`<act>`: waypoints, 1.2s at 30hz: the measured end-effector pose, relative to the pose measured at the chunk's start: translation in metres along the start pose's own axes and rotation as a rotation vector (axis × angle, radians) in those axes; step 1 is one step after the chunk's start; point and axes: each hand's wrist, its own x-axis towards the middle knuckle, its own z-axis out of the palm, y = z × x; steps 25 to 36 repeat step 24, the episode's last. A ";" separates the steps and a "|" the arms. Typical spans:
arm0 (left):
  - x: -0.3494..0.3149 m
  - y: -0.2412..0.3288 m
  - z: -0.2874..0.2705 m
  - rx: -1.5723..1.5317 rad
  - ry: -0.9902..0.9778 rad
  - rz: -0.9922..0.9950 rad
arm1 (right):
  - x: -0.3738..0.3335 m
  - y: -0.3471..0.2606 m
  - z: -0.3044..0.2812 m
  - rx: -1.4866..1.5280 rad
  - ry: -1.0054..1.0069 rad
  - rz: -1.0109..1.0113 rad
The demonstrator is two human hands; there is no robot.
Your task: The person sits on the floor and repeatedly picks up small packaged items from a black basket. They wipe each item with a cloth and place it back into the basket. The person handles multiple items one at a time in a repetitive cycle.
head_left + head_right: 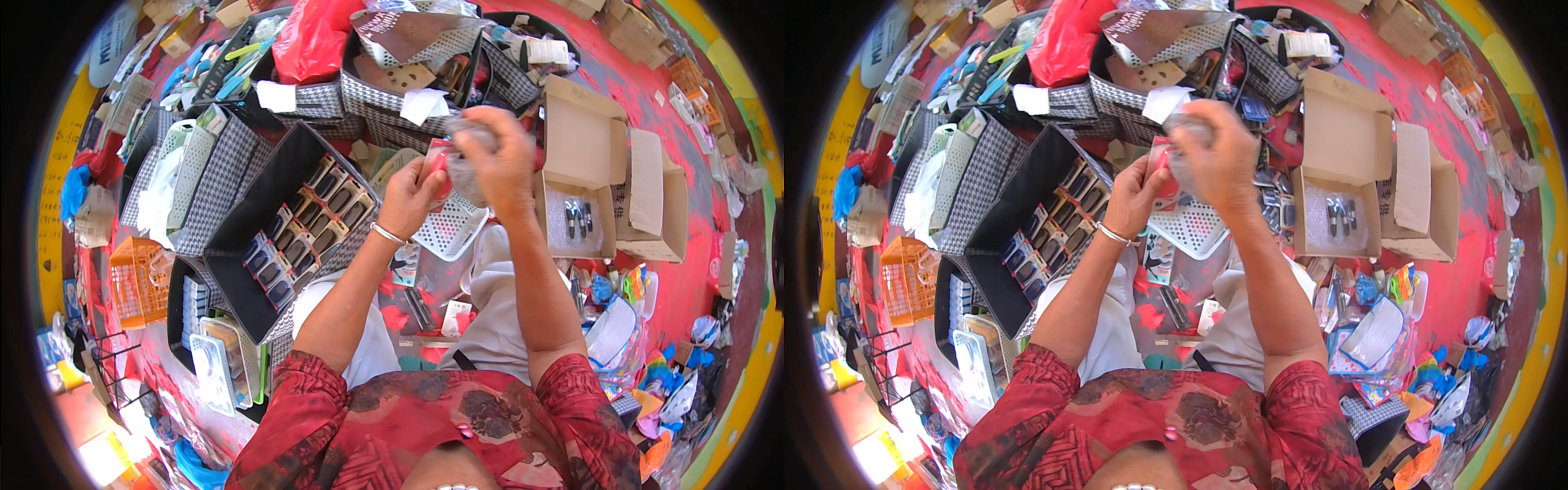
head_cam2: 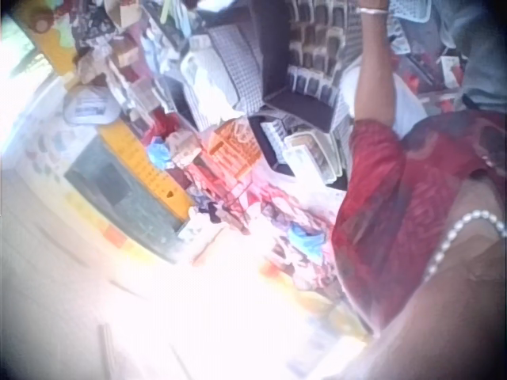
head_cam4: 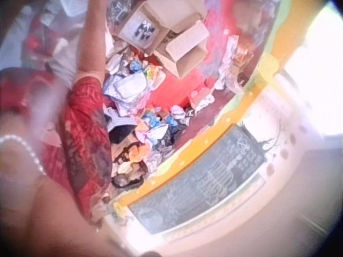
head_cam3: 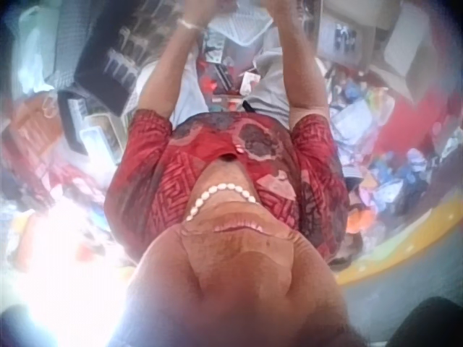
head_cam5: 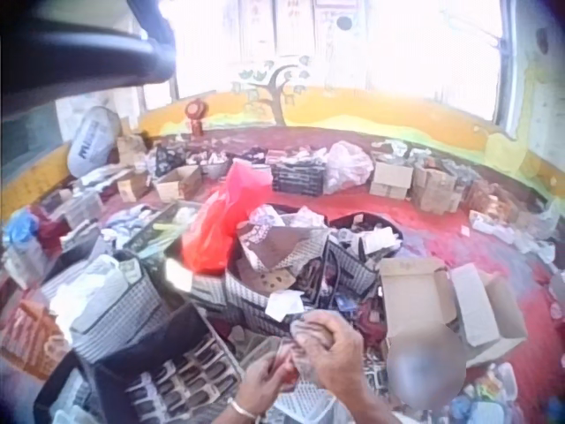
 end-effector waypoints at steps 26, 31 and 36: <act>0.006 -0.015 -0.011 0.459 0.234 0.130 | 0.006 0.020 -0.013 -0.247 -0.311 -0.018; 0.006 -0.015 -0.011 0.459 0.234 0.130 | 0.006 0.020 -0.013 -0.247 -0.311 -0.018; 0.006 -0.015 -0.011 0.459 0.234 0.130 | 0.006 0.020 -0.013 -0.247 -0.311 -0.018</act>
